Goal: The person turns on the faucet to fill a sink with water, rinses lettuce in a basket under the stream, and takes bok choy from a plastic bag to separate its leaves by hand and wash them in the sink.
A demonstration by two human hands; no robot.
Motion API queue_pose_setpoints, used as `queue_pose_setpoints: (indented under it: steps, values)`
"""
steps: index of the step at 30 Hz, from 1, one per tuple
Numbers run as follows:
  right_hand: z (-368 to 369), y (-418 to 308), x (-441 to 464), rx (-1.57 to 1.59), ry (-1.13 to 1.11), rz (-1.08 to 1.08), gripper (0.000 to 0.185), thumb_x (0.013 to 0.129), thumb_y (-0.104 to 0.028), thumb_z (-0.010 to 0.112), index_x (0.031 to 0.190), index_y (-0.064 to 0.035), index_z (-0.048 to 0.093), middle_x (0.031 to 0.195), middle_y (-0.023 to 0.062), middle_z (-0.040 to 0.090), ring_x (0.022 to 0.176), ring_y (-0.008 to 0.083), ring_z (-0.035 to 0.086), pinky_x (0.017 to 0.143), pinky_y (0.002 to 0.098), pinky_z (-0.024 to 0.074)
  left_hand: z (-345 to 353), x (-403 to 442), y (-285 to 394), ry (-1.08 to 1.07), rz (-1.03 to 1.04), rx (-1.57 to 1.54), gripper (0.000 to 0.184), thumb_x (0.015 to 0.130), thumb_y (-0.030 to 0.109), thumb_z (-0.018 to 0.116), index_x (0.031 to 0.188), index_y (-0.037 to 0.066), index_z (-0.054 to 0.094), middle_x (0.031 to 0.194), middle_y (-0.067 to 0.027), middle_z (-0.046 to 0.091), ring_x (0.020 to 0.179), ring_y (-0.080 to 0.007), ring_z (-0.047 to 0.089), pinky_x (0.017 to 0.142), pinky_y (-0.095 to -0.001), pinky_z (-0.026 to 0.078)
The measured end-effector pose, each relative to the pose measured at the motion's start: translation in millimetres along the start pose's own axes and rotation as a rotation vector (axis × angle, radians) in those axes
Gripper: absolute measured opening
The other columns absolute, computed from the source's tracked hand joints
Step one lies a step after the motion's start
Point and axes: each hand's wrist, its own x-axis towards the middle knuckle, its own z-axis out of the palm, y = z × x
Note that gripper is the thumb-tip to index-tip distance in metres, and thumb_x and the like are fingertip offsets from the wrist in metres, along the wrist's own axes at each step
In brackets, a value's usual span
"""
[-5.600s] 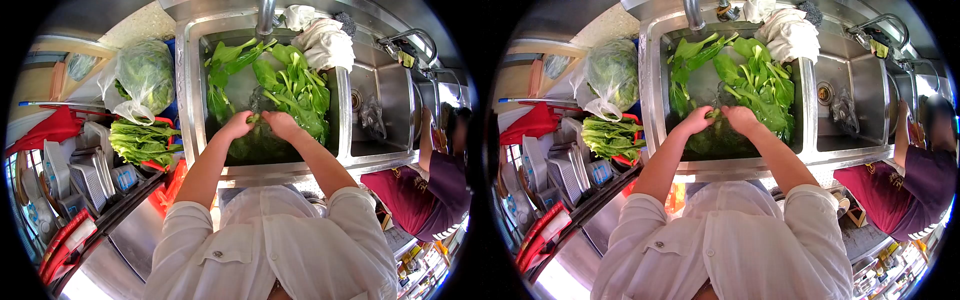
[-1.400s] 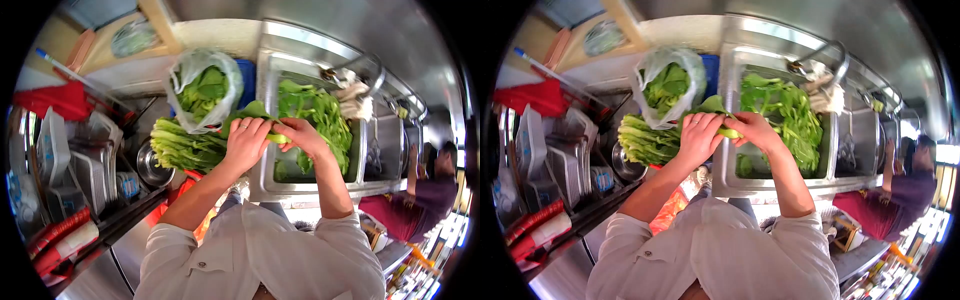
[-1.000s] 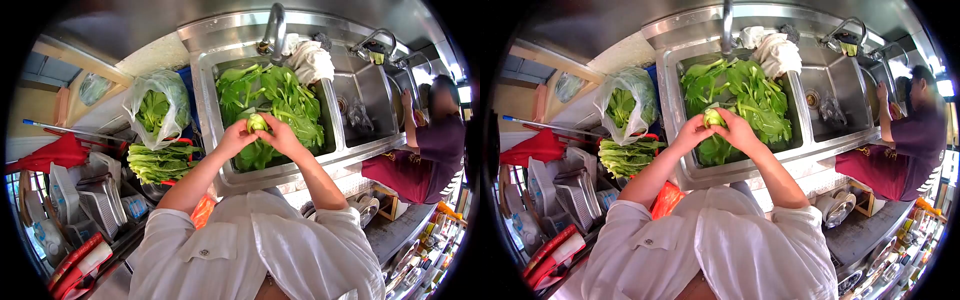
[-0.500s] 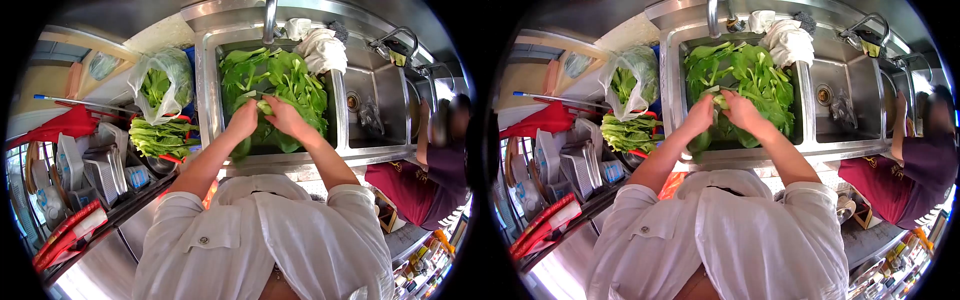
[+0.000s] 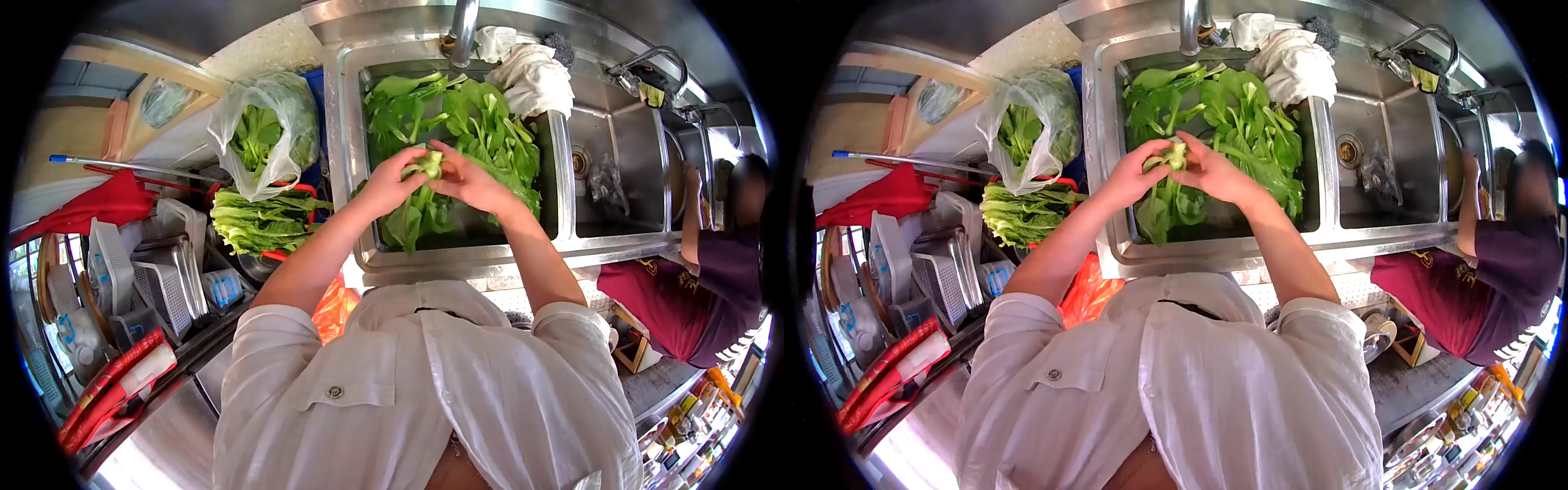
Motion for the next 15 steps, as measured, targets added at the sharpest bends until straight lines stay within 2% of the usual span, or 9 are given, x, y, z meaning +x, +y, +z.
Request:
queue_pose_setpoints:
  steps: [2, 3, 5, 6, 7, 9, 11, 14, 15]
  values:
    - [5.9, -10.0, -0.7, -0.338, 0.325, 0.012, 0.051, 0.074, -0.008, 0.062, 0.122, -0.0042, 0.042, 0.102, 0.0113, 0.056, 0.091, 0.0198, 0.054, 0.078, 0.0302, 0.0444, -4.5, 0.5, -14.3, 0.095, -0.083, 0.058, 0.037, 0.078, 0.009, 0.058, 0.113, 0.003, 0.046, 0.1, -0.0069, 0.054, 0.092, -0.0143, 0.051, 0.081, -0.026, 0.04]
    - [10.0, -20.6, -0.5, -0.344, 0.323, 0.009, 0.051, 0.074, -0.008, 0.062, 0.122, -0.0042, 0.042, 0.102, 0.0113, 0.056, 0.091, 0.0198, 0.054, 0.078, 0.0302, 0.0444, -8.6, -1.2, -20.7, 0.099, -0.079, 0.057, 0.037, 0.078, 0.009, 0.058, 0.113, 0.003, 0.046, 0.1, -0.0069, 0.054, 0.092, -0.0143, 0.051, 0.081, -0.026, 0.04]
    - [24.8, -44.2, -0.4, -1.163, 0.555, -0.32, 0.028, 0.068, -0.007, 0.064, 0.095, -0.0082, 0.057, 0.086, 0.0098, 0.056, 0.082, 0.0264, 0.055, 0.07, 0.0331, 0.0454, -19.1, -6.1, -34.7, 0.149, -0.085, 0.104, 0.039, 0.077, 0.015, 0.059, 0.112, 0.004, 0.046, 0.1, -0.0125, 0.057, 0.092, -0.023, 0.056, 0.079, -0.0303, 0.043]
    - [43.9, -59.0, 2.7, -1.021, 0.434, -0.441, 0.014, 0.064, -0.005, 0.063, 0.076, -0.0069, 0.056, 0.079, 0.0109, 0.053, 0.076, 0.0306, 0.053, 0.067, 0.0369, 0.0447, -24.9, -6.3, -43.1, 0.145, -0.073, 0.117, 0.04, 0.076, 0.017, 0.06, 0.112, 0.004, 0.046, 0.099, -0.0119, 0.057, 0.09, -0.0213, 0.056, 0.078, -0.0294, 0.043]
    - [69.6, -81.8, 0.2, -0.883, 0.253, -0.646, 0.015, 0.065, -0.007, 0.062, 0.079, -0.0073, 0.056, 0.079, 0.0102, 0.053, 0.076, 0.0292, 0.054, 0.066, 0.0365, 0.0445, -31.6, -8.8, -44.8, 0.137, -0.067, 0.116, 0.04, 0.076, 0.017, 0.06, 0.112, 0.004, 0.046, 0.099, -0.0119, 0.057, 0.09, -0.0213, 0.056, 0.078, -0.0294, 0.043]
    - [117.4, -106.6, -12.1, -0.634, -0.206, -0.589, 0.015, 0.067, -0.008, 0.061, 0.08, -0.0087, 0.055, 0.083, 0.0097, 0.053, 0.081, 0.0281, 0.054, 0.068, 0.0364, 0.0444, -43.7, -15.8, -45.7, 0.124, -0.053, 0.114, 0.04, 0.076, 0.017, 0.06, 0.111, 0.003, 0.047, 0.096, -0.0112, 0.057, 0.087, -0.0187, 0.055, 0.077, -0.0288, 0.043]
    - [156.0, -137.1, -22.8, -0.413, -0.376, -0.772, 0.015, 0.069, -0.009, 0.059, 0.082, -0.0079, 0.052, 0.082, 0.0087, 0.051, 0.078, 0.0275, 0.052, 0.068, 0.0374, 0.044, -51.0, -20.5, -44.6, 0.148, -0.218, 0.101, 0.039, 0.077, 0.018, 0.06, 0.111, 0.003, 0.048, 0.093, -0.0104, 0.057, 0.085, -0.017, 0.054, 0.076, -0.0281, 0.042]
    - [194.7, -160.8, -34.1, -0.152, -0.614, -0.93, 0.016, 0.069, -0.014, 0.059, 0.079, -0.0055, 0.05, 0.078, 0.0083, 0.047, 0.073, 0.0268, 0.051, 0.065, 0.0369, 0.0439, -59.5, -25.4, -54.4, 0.149, -0.199, 0.095, 0.038, 0.077, 0.019, 0.06, 0.11, 0.004, 0.048, 0.092, -0.0094, 0.057, 0.085, -0.0164, 0.054, 0.076, -0.0276, 0.042]
    - [204.2, -164.6, -39.3, -0.155, -0.609, -0.929, 0.016, 0.069, -0.014, 0.059, 0.079, -0.0055, 0.05, 0.078, 0.0083, 0.047, 0.073, 0.0268, 0.051, 0.065, 0.0369, 0.0439, -61.2, -26.4, -55.0, 0.16, -0.213, 0.086, 0.038, 0.077, 0.019, 0.06, 0.11, 0.004, 0.048, 0.092, -0.009, 0.057, 0.085, -0.0162, 0.054, 0.076, -0.0274, 0.042]
